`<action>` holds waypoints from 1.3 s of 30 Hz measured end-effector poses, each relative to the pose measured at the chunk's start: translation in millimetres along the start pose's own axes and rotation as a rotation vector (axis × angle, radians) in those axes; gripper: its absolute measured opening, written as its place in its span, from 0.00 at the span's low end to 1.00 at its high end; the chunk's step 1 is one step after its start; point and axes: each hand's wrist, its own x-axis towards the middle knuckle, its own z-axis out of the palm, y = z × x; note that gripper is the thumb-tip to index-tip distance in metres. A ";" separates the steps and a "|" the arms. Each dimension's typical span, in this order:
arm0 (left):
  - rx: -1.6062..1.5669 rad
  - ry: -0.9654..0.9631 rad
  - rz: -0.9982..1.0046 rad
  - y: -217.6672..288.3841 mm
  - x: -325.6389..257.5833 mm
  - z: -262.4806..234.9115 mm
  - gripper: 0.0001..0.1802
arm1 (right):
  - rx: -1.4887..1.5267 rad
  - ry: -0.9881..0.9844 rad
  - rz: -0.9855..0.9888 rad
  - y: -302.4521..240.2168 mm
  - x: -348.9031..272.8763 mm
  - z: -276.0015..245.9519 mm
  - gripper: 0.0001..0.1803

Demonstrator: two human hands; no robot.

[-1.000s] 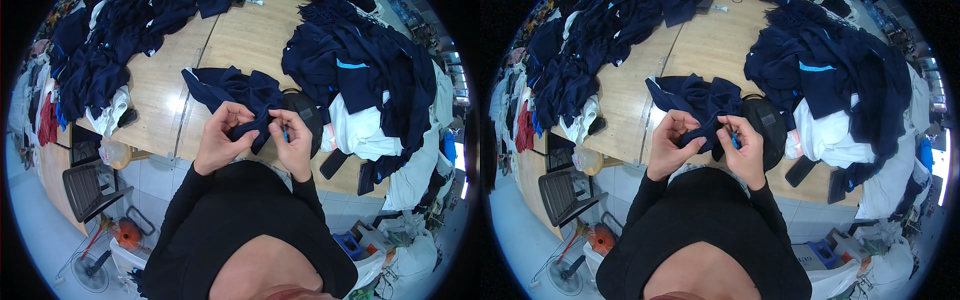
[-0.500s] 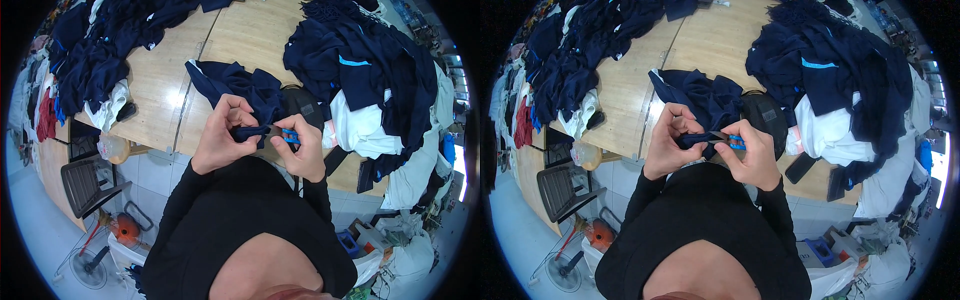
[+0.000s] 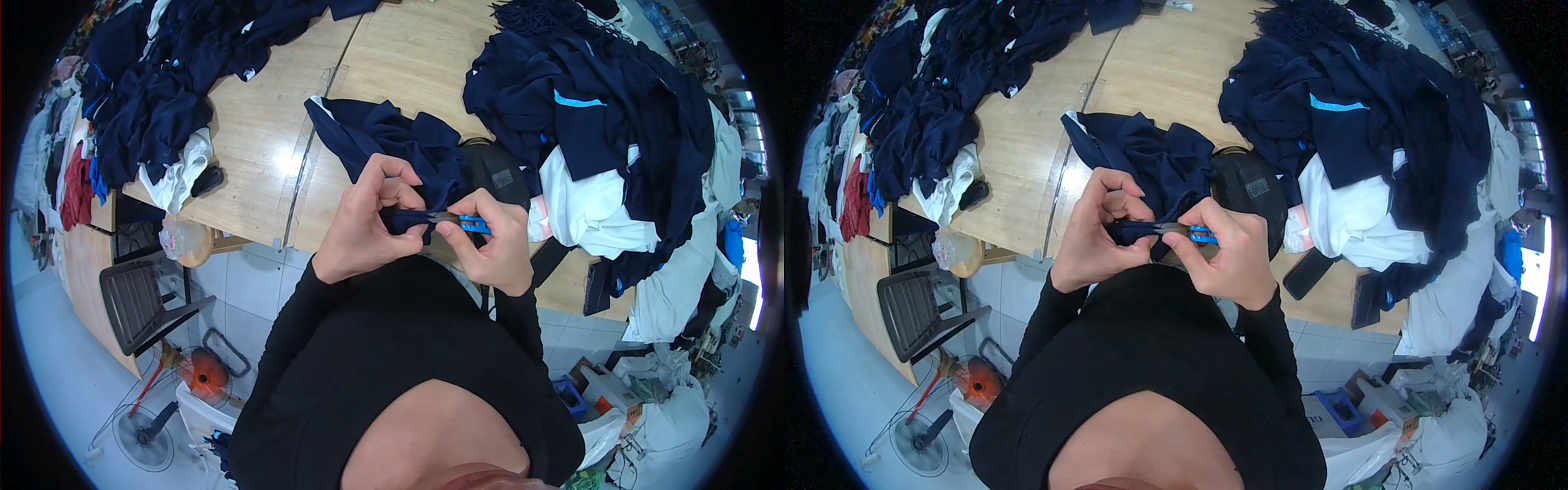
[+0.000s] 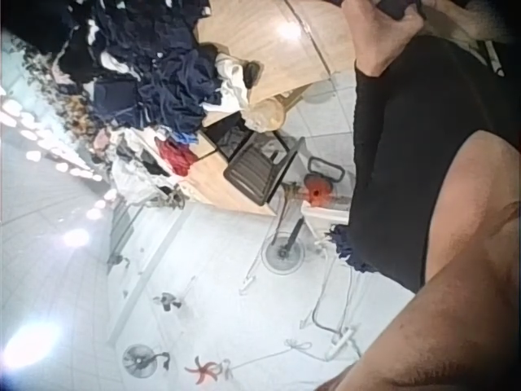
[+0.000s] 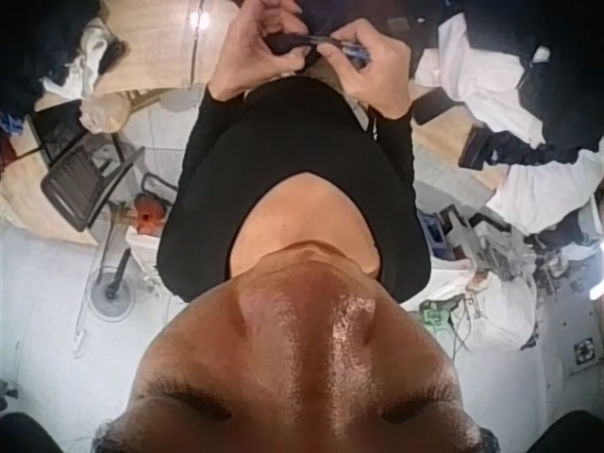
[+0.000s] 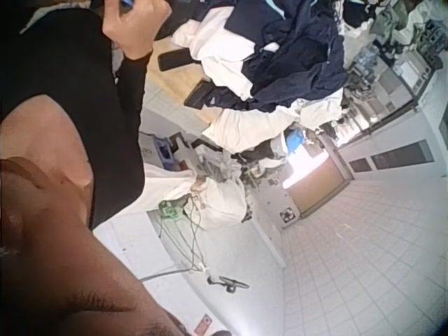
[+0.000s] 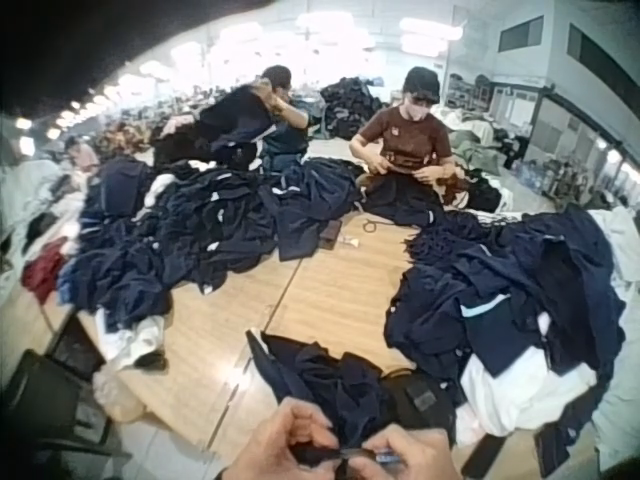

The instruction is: Trimming excess threads from garments using a small clipper.

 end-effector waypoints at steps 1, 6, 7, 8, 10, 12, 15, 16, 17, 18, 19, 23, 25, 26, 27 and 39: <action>0.015 -0.005 0.006 0.2 0.2 -0.2 0.36 | -0.013 -0.004 -0.018 0.8 -0.2 0.3 0.13; 0.036 -0.010 0.023 0.3 0.6 -1.0 0.36 | -0.041 0.065 0.037 -0.5 -3.4 1.9 0.14; 0.047 -0.008 0.028 0.2 0.8 -1.0 0.35 | -0.071 0.102 0.013 -1.1 -3.4 1.5 0.14; 0.047 -0.007 0.028 -0.1 0.8 -1.3 0.35 | -0.071 0.101 0.014 -3.1 -2.5 0.4 0.14; 0.087 -0.013 0.029 -1.5 0.5 -1.6 0.35 | -0.203 0.072 -0.086 -7.8 -0.9 -2.1 0.14; 0.119 -0.006 0.043 0.7 1.0 -0.2 0.35 | -0.236 0.073 -0.112 -6.6 -2.0 0.6 0.16; 0.158 0.000 0.052 1.0 0.8 0.6 0.34 | -0.280 0.075 -0.141 -8.5 -2.9 1.8 0.16; 0.163 -0.003 0.047 0.8 0.7 0.5 0.34 | -0.293 0.077 -0.141 -9.3 -3.0 2.0 0.16; 0.164 -0.002 0.047 0.9 0.5 0.5 0.34 | -0.292 0.077 -0.141 -9.3 -3.0 2.9 0.16; 0.173 0.001 0.052 1.2 0.3 1.0 0.34 | -0.292 0.083 -0.139 -9.2 -3.5 3.7 0.16; 0.182 0.005 0.058 1.4 0.3 1.5 0.34 | -0.293 0.089 -0.136 -8.8 -4.2 4.3 0.15; 0.196 0.000 0.081 0.9 0.6 3.3 0.33 | -0.310 0.086 -0.174 -4.5 -4.5 6.4 0.16; 0.172 0.000 0.068 1.2 0.2 3.4 0.33 | -0.294 0.114 -0.155 -4.1 -4.4 7.4 0.15; 0.173 0.001 0.068 1.4 0.0 3.1 0.33 | -0.293 0.114 -0.156 -2.6 -6.8 8.8 0.15; 0.176 -0.005 0.066 1.8 0.6 2.3 0.33 | -0.148 0.194 -0.035 -0.6 -11.5 10.9 0.16; 0.159 0.012 0.120 -1.9 4.4 8.1 0.32 | 0.035 0.142 -0.092 -4.2 -4.3 22.9 0.16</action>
